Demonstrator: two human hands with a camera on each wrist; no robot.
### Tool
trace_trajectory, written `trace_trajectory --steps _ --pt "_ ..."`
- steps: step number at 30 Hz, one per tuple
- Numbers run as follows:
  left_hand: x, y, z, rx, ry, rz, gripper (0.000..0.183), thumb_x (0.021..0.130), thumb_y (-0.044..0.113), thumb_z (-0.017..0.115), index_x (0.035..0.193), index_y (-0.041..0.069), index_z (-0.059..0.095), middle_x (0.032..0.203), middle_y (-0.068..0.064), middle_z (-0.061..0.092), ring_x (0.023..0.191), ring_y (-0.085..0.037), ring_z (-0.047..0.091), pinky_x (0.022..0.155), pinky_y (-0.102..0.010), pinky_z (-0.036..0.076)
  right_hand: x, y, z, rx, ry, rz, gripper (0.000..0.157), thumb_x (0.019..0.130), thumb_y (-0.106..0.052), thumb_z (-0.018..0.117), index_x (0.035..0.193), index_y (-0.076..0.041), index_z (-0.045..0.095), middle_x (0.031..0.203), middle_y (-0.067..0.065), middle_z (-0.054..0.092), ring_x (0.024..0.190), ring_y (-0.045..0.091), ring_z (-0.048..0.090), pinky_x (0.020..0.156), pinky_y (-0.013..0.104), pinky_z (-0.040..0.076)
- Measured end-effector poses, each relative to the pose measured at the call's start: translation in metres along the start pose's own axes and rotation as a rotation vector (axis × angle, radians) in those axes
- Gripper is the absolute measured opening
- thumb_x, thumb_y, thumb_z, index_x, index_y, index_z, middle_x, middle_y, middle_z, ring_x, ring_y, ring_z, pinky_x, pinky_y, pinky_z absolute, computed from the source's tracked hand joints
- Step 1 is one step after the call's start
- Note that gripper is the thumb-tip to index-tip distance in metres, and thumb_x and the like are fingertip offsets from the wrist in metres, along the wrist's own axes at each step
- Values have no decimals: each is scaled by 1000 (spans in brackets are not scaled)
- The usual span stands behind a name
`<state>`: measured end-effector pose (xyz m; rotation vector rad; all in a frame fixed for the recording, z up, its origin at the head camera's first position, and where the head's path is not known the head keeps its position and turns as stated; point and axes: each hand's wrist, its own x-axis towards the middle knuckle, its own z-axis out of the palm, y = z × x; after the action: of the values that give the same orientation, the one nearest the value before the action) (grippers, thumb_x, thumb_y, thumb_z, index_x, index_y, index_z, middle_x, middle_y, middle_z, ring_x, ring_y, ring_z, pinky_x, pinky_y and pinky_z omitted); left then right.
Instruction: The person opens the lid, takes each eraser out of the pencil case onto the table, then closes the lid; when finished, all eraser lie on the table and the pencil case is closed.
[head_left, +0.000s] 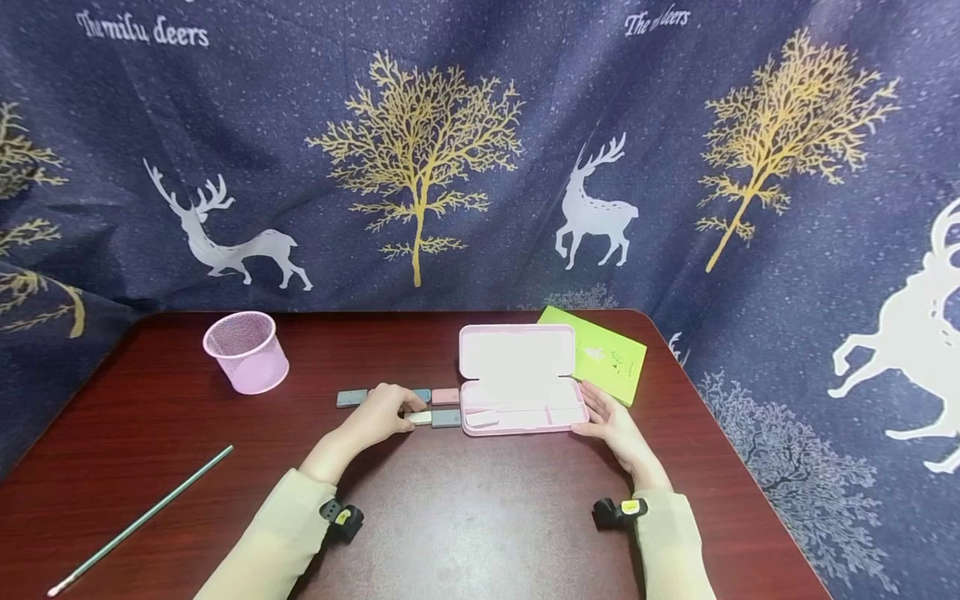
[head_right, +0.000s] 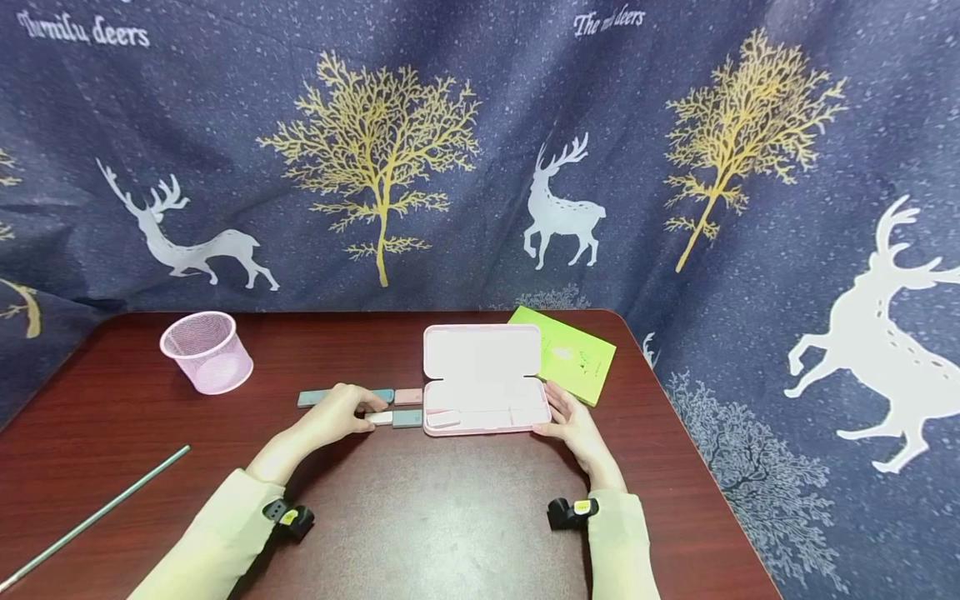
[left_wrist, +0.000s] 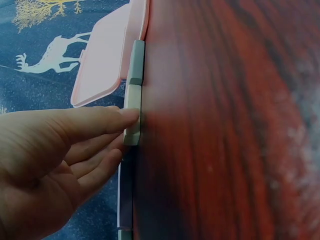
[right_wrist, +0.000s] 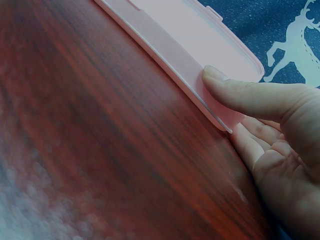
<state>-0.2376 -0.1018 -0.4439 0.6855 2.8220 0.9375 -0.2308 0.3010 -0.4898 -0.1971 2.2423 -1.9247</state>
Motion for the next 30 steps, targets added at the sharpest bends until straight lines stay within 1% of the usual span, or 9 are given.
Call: trace_trajectory --steps 2,5,8,9,12,18,21,25,30 --pt "0 2 -1 -11 19 3 25 76 -1 77 101 0 74 89 -8 75 78 -16 68 70 -30 55 1 0 0 3 0 1 86 84 8 67 153 6 15 160 25 19 149 36 20 108 14 32" --pt "2 6 -2 -15 54 25 24 77 4 78 101 -1 74 89 -9 75 79 -17 70 72 -33 56 1 0 -1 7 -1 -5 86 84 8 67 153 6 15 160 25 19 149 35 20 107 12 33" --pt "4 13 0 -11 94 43 25 78 5 78 102 1 74 94 -9 75 86 -22 72 80 -37 57 2 0 -1 8 -2 -11 87 84 8 67 153 6 15 160 25 19 149 36 19 106 11 33" --pt "5 15 1 -11 109 53 25 78 5 77 103 1 74 96 -9 75 90 -23 72 82 -39 57 2 0 -1 8 -3 -12 87 83 8 67 153 6 15 160 25 19 149 36 19 105 10 33" --pt "8 24 6 -12 156 75 26 78 3 77 104 2 74 99 -9 75 94 -25 71 83 -40 56 2 1 -1 8 -4 -13 87 83 8 67 153 7 15 160 25 19 149 37 19 105 10 33" --pt "16 41 21 -45 237 110 27 79 3 77 105 2 74 100 -9 74 91 -23 70 81 -38 57 3 1 -1 5 -3 -10 88 83 6 68 153 6 15 160 25 19 148 38 19 103 7 34" --pt "20 48 29 -64 232 101 29 79 4 77 108 2 73 101 -10 74 93 -23 70 84 -38 56 2 0 -1 -3 -6 -9 88 83 5 68 153 6 14 160 26 19 148 39 18 102 6 35" --pt "23 55 39 -57 194 92 31 80 8 77 111 2 71 101 -10 74 93 -23 69 84 -39 56 1 0 -1 2 -2 -2 88 83 6 68 153 6 14 159 26 19 148 39 18 103 7 35" --pt "25 59 49 -39 170 131 34 78 11 80 109 1 71 95 -9 74 87 -21 69 80 -37 55 1 1 0 13 3 1 87 83 8 67 153 7 15 159 26 19 148 37 20 105 10 34"
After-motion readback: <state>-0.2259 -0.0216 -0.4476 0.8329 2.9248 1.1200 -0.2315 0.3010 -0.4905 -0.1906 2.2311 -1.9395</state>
